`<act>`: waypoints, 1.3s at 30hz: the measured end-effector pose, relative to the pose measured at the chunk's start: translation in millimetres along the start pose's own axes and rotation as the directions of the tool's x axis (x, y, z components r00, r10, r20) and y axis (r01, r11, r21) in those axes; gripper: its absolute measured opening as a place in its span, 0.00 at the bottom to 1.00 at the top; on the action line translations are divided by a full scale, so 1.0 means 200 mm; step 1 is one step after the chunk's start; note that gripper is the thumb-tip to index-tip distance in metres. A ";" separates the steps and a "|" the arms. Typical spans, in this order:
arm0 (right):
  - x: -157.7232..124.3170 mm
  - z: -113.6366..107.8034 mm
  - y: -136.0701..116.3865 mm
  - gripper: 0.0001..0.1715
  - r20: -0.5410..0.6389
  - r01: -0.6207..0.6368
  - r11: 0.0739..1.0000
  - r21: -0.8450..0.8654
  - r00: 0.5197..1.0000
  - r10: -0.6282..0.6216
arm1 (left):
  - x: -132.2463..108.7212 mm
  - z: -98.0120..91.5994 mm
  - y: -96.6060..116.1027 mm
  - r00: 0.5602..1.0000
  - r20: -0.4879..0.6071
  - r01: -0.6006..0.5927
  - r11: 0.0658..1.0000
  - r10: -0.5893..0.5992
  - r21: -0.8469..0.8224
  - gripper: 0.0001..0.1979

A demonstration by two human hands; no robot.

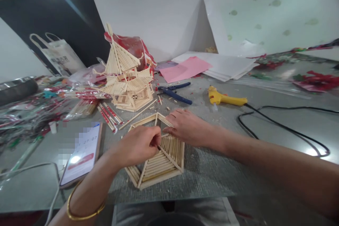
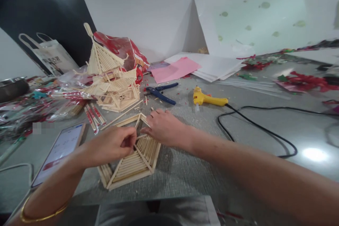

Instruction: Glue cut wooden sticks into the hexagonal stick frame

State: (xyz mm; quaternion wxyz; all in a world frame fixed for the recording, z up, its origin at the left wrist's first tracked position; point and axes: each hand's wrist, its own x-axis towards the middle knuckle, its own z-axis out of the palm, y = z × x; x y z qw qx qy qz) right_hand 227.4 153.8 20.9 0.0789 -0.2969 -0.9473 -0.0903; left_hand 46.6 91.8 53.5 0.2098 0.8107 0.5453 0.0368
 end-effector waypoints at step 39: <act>0.02 0.05 0.01 0.19 -0.046 -0.016 1.000 -0.010 0.999 0.015 | 0.00 0.03 -0.05 0.998 -0.031 -0.046 0.998 0.045 -0.046 0.06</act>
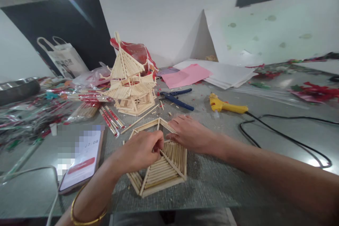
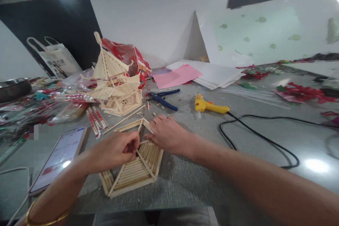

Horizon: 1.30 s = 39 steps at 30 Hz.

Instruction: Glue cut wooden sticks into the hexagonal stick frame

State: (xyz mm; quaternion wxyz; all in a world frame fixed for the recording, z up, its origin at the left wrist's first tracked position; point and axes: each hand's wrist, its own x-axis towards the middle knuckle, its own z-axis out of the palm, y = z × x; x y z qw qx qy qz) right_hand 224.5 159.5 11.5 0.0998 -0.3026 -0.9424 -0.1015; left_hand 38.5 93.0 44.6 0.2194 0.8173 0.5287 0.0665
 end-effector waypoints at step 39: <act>-0.01 -0.02 -0.01 0.18 0.030 -0.068 0.993 0.101 0.997 0.065 | -0.06 0.09 0.09 0.993 -0.033 0.115 0.968 -0.110 0.223 0.15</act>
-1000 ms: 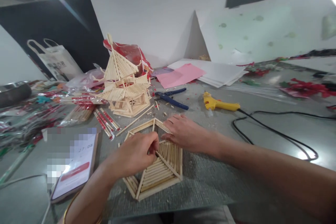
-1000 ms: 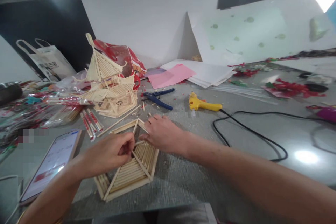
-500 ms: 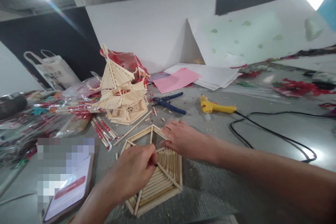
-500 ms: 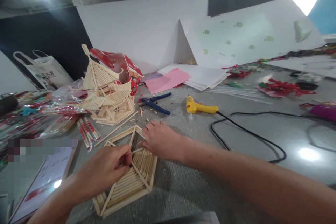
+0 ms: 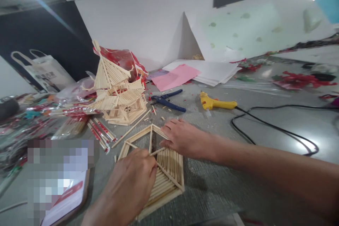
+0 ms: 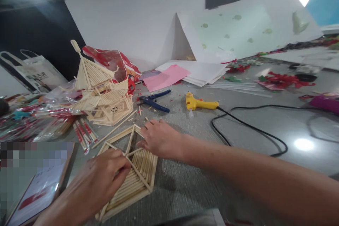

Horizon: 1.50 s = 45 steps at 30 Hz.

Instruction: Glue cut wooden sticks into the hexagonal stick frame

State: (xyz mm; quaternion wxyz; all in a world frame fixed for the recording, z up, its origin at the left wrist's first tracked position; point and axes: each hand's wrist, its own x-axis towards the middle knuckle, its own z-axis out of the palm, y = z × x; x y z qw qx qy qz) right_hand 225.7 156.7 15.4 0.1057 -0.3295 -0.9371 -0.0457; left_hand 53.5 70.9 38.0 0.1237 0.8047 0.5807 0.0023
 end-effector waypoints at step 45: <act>0.01 0.02 0.00 0.21 0.010 0.073 0.992 -0.101 0.997 -0.072 | 0.08 -0.08 -0.08 0.981 0.178 0.115 0.968 -0.076 -0.224 0.12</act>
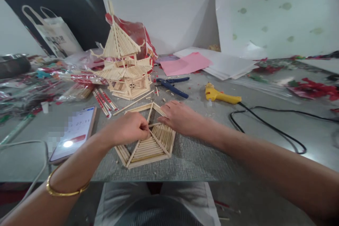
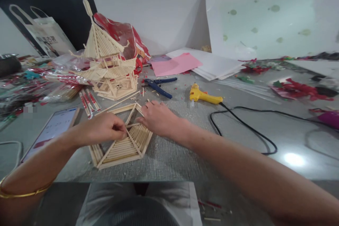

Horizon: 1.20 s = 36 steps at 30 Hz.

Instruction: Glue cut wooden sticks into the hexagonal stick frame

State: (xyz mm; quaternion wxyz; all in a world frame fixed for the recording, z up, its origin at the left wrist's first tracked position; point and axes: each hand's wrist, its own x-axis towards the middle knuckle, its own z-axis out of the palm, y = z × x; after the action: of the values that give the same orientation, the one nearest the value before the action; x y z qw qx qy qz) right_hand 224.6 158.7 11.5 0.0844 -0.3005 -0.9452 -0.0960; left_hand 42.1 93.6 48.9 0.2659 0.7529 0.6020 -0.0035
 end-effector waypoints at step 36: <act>0.51 -0.04 0.74 0.47 0.448 -0.368 0.928 -0.051 0.822 0.350 | 0.13 -0.04 -0.05 0.929 -0.370 -0.336 0.373 -0.021 -0.865 0.09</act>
State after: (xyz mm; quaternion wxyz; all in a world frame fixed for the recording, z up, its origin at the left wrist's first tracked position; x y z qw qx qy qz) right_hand 229.7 330.7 60.7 -0.1142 -0.4852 -0.8668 0.0114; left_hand 38.0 121.3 43.8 0.5343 0.5242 0.4610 0.4767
